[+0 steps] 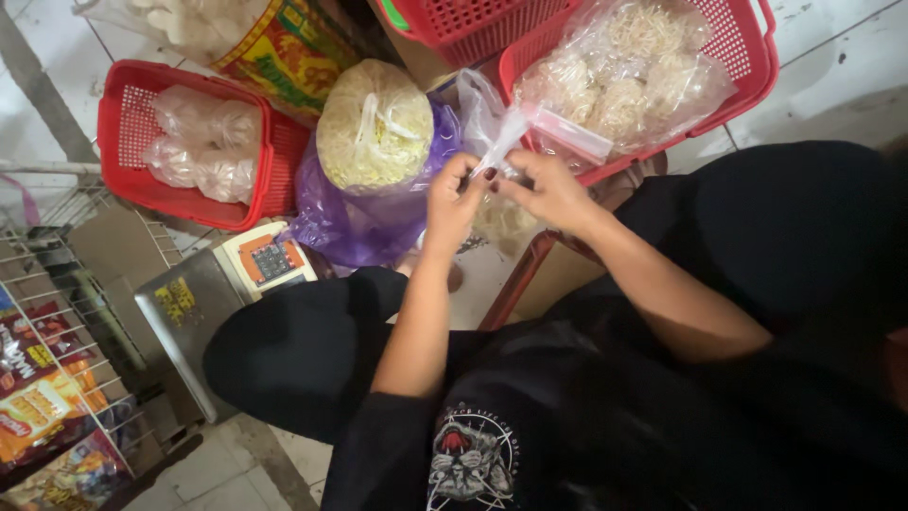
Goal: The person ties several plastic bags containing noodles by hand and places them into a red plastic basket.
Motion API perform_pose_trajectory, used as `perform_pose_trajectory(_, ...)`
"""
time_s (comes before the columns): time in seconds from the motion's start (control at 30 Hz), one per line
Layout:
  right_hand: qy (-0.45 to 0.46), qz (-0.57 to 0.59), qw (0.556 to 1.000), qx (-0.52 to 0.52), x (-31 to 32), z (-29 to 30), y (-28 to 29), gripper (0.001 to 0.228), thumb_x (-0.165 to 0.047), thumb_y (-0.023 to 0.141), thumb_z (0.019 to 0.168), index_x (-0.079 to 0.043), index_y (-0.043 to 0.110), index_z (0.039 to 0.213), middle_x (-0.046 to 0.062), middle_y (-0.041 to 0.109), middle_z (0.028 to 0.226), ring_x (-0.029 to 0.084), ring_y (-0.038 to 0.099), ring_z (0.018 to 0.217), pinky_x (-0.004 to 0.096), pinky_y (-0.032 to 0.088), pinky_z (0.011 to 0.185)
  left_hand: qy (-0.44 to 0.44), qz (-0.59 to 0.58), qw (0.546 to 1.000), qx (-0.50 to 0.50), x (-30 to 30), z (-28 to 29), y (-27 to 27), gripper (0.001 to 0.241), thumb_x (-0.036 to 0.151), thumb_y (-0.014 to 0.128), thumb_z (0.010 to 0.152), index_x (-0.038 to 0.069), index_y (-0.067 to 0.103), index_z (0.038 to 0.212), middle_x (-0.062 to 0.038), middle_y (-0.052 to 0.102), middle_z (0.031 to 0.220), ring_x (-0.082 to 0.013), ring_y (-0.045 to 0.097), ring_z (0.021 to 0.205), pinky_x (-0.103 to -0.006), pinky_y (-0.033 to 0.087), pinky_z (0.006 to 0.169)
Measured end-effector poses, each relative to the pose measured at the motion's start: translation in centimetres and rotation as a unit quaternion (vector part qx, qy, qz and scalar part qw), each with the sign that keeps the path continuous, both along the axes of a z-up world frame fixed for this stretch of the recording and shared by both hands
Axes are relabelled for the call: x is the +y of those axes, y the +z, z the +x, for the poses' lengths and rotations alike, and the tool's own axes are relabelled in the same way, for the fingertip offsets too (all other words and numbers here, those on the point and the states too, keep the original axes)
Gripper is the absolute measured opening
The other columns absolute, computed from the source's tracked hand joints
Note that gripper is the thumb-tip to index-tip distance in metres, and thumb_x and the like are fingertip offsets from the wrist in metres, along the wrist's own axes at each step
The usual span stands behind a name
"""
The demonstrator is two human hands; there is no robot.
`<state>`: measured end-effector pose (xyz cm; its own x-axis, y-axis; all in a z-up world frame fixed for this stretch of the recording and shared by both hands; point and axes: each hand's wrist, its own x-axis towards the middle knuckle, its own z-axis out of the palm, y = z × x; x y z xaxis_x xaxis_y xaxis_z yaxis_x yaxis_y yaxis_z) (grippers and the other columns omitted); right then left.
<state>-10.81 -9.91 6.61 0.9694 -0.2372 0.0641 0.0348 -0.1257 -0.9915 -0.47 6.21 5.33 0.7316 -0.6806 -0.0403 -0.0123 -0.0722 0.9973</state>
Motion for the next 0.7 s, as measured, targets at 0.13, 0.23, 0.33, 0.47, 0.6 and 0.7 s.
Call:
perform_pose_trajectory(0.13,0.05,-0.097,0.99,0.088,0.2,-0.3,0.0,0.017,-0.014,0.073,0.097,-0.001,0.069,0.107,0.012,0.071,0.091,0.017,0.067,0.081,0.032,0.054,0.077,-0.037,-0.018,0.999,-0.016,0.6,0.8,0.1,0.017,0.006,0.068,0.098,0.0,0.066,0.114,-0.002,0.071,0.104,-0.0084,0.063,0.097,-0.027,0.053,0.088)
perform_pose_trajectory(0.23,0.091,-0.046,0.989,0.109,-1.9,0.2,0.5,0.024,-0.016,0.07,0.097,-0.006,0.069,0.119,0.01,0.075,0.099,0.02,0.071,0.09,0.032,0.057,0.083,0.012,0.017,0.999,-0.043,0.7,0.6,-0.7,0.024,0.006,0.07,0.097,0.0,0.067,0.12,-0.005,0.074,0.106,-0.0108,0.065,0.097,-0.0284,0.053,0.088)
perform_pose_trajectory(0.33,-0.029,-0.108,0.951,0.288,-9.1,0.8,-0.1,0.052,-0.029,0.075,0.087,-0.016,0.062,0.137,0.012,0.067,0.132,0.028,0.075,0.098,0.039,0.059,0.092,0.047,0.029,0.998,-0.021,0.6,0.3,-1.9,0.026,0.008,0.073,0.097,0.0,0.066,0.12,-0.006,0.074,0.104,-0.0123,0.066,0.093,-0.029,0.054,0.085)
perform_pose_trajectory(0.47,0.017,-0.557,0.651,0.516,-16.5,0.3,-6.1,0.101,-0.041,0.088,0.066,-0.026,0.041,0.154,0.016,0.018,0.164,0.049,0.033,0.143,0.069,0.039,0.102,0.071,0.083,0.993,0.035,-1.9,-0.9,-3.0,0.036,0.011,0.076,0.09,0.0,0.062,0.122,-0.007,0.074,0.097,-0.0143,0.068,0.086,-0.0306,0.056,0.077)
perform_pose_trajectory(0.6,-0.05,-0.491,0.735,0.465,-23.1,-3.3,-13.8,0.04,-0.025,0.077,0.08,-0.014,0.064,0.117,0.021,0.051,0.124,0.043,0.055,0.117,0.056,0.049,0.095,0.022,0.066,0.996,-0.059,-2.1,-1.1,-2.7,0.026,0.014,0.076,0.096,0.0,0.066,0.116,-0.01,0.075,0.094,-0.0163,0.069,0.085,-0.0327,0.055,0.081)
perform_pose_trajectory(0.7,-0.125,-0.418,0.838,0.328,-24.8,-4.4,-13.3,0.015,-0.012,0.068,0.091,-0.006,0.082,0.089,0.024,0.075,0.094,0.039,0.072,0.097,0.046,0.057,0.09,0.02,0.041,0.994,-0.097,-2.7,-0.9,-2.7,0.02,0.012,0.071,0.101,0.003,0.071,0.119,-0.009,0.077,0.1,-0.0153,0.072,0.091,-0.0329,0.056,0.084)
